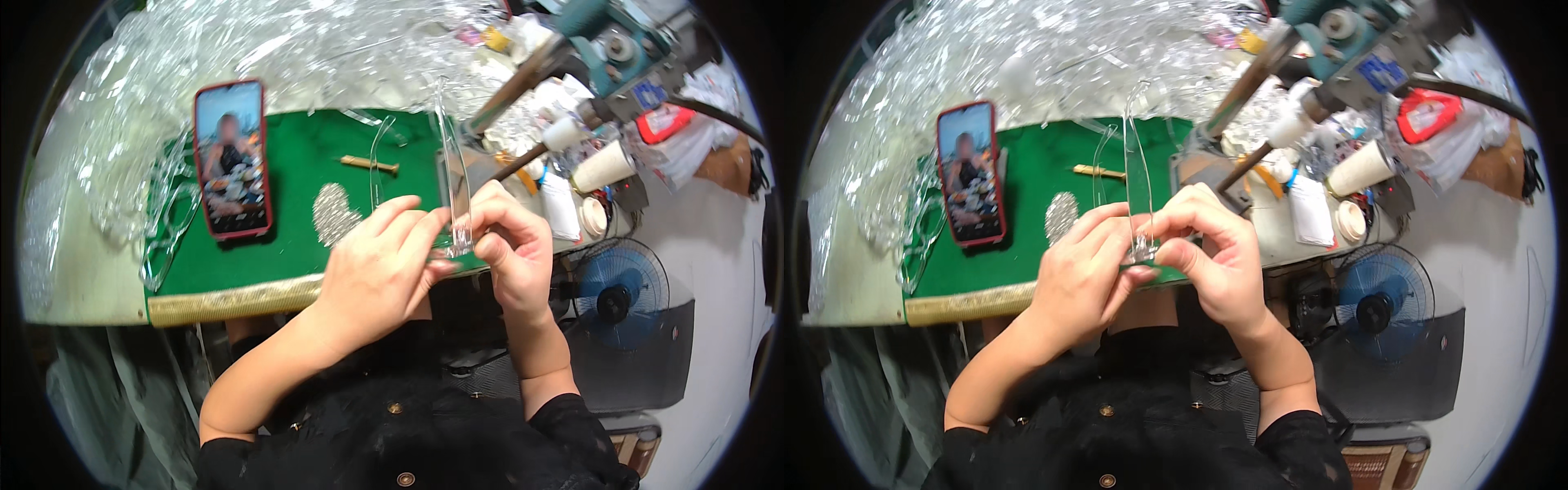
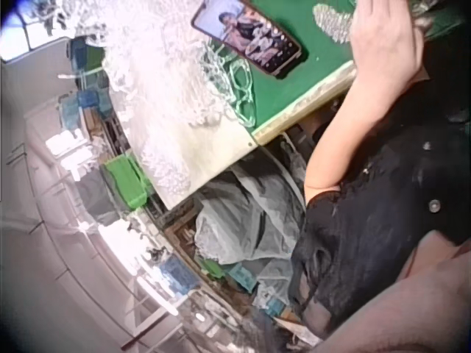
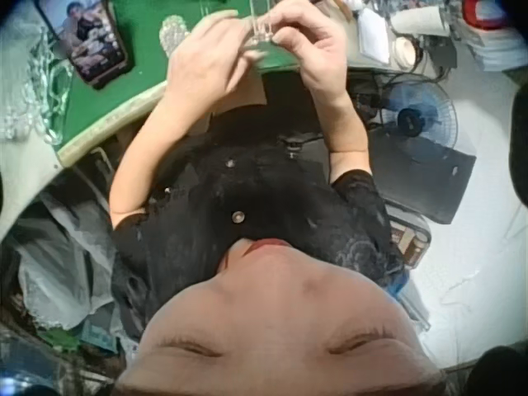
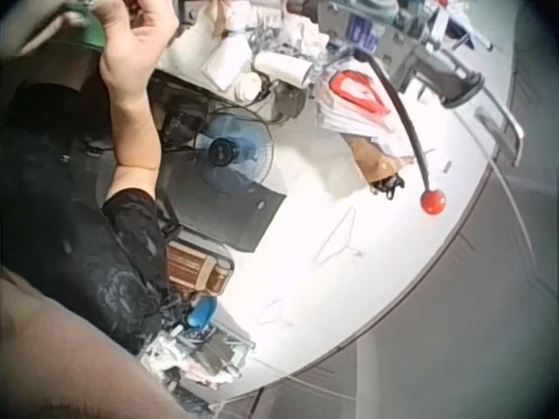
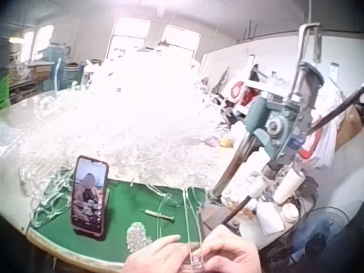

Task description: The person assembles clear plastic eyeglass frames by hand, picking up small metal components and inserting them into the frame arms. The person repeatedly handles the frames, aligns parts, and secures components while a smartphone plays a video in the background.

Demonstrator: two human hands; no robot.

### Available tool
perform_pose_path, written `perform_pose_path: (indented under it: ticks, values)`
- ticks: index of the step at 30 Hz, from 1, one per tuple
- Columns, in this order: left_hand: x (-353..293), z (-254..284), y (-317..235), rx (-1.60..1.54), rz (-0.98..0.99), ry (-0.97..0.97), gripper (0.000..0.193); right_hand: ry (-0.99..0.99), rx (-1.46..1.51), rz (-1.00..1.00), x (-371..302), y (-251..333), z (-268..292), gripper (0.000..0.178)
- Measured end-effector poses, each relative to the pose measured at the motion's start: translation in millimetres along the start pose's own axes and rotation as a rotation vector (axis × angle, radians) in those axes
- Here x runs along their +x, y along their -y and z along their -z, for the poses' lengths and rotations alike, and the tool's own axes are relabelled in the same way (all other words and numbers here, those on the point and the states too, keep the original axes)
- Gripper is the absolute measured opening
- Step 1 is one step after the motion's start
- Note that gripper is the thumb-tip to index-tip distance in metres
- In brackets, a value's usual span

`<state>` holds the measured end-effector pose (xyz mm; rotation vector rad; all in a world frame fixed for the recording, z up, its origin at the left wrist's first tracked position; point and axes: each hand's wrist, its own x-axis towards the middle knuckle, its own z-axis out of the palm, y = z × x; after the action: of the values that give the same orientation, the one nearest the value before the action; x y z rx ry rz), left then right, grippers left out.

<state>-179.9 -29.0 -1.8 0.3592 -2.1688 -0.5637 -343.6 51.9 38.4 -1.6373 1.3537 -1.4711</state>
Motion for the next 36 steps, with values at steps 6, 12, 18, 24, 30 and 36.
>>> perform_pose_path:
  ticks: [6, 12, 18, 24, 30, 36]
  values:
    - [44.5, -44.4, -2.0, -0.005, -0.053, 0.082, 0.014, -0.144, -0.005, 0.046, 12.6, -6.7, 60.3, 0.029]
    - [91.3, -76.4, -14.7, -0.03, -0.087, 0.057, 0.014, -0.347, 0.035, 0.056, 23.0, -9.2, 97.4, 0.033]
    - [112.7, -102.5, -14.7, -0.011, -0.073, 0.049, 0.017, -0.451, 0.007, 0.027, 30.7, -25.1, 121.2, 0.016]
    - [116.1, -107.0, -10.0, -0.019, -0.051, -0.004, 0.018, -0.8, -0.176, 0.5, 57.4, 16.4, 181.7, 0.031]
    - [117.8, -112.3, -18.3, -0.065, -0.003, 0.035, 0.017, -0.381, -0.059, 0.734, 59.4, 128.4, 188.2, 0.037]
    - [114.5, -119.1, -11.4, -0.059, -0.019, -0.004, 0.016, -0.599, -0.112, 0.913, 40.3, 81.8, 147.7, 0.034]
